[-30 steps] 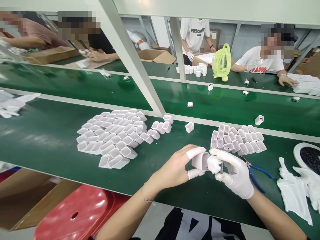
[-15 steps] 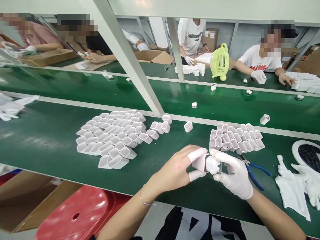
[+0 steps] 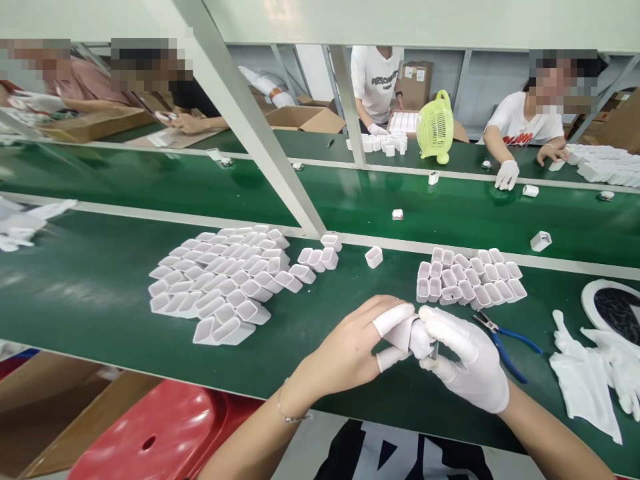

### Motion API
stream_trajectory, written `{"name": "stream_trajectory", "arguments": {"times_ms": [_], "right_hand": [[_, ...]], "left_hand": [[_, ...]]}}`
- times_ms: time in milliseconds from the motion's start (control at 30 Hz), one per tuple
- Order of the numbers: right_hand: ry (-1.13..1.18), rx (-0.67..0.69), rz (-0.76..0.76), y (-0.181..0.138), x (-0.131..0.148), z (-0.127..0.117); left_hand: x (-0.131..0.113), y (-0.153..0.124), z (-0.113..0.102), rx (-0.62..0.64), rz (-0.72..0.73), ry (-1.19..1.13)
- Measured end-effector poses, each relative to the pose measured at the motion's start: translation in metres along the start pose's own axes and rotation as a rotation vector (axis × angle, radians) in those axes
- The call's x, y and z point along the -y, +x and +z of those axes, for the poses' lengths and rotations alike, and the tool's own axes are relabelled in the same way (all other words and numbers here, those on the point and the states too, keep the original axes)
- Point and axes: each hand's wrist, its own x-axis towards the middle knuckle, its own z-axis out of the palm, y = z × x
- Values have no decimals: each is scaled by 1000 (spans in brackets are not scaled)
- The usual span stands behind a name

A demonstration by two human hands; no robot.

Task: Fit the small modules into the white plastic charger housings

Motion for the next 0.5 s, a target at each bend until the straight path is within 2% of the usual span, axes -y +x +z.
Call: {"name": "stream_trajectory", "arguments": {"times_ms": [67,200,500], "right_hand": [[40,-36,-22,3,2,-1],[71,1,-18,9,6,-3],[-126,-52,-30,15,15,-4]], "left_hand": [[1,0,0,10,-2,-14],[3,-2,1,23,-24,-67],[5,-5,6,-35,-45,-53]]}}
